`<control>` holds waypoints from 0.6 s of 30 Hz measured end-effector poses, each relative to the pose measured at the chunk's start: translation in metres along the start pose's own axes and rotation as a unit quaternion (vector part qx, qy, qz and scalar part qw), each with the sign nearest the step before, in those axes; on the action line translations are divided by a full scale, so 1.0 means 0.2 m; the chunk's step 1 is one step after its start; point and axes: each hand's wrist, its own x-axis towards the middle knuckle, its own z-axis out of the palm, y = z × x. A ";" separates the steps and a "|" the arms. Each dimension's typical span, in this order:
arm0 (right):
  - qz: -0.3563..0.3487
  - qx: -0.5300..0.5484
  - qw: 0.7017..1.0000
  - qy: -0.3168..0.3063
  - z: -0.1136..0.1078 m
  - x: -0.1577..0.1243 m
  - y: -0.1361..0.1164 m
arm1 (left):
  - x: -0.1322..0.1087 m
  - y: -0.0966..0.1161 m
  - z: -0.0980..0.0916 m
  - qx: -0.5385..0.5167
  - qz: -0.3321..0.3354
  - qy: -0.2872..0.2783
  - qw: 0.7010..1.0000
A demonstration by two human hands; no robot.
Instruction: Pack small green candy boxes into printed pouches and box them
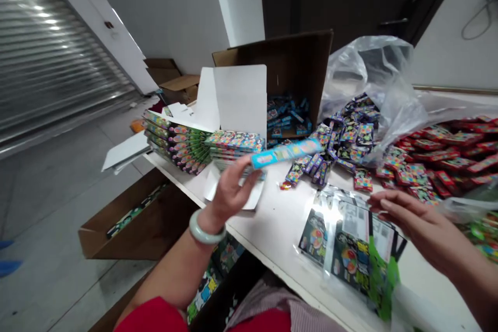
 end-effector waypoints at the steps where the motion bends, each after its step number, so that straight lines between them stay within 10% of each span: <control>1: -0.006 -0.028 0.999 -0.014 0.02 -0.01 0.02 | 0.06 -0.08 -0.06 0.079 0.029 0.020 0.996; 9: -0.003 -0.078 0.974 -0.212 0.27 -0.10 0.15 | 0.17 -0.61 -0.14 0.360 0.007 -0.067 0.930; 14: -0.008 -0.103 0.967 -0.231 0.19 -0.09 0.19 | 0.07 -0.52 -0.07 0.361 -0.035 -0.028 0.931; 18: -0.084 -0.274 0.950 -0.123 0.10 -0.02 0.20 | -0.04 -0.29 0.25 0.183 -0.061 -0.062 0.979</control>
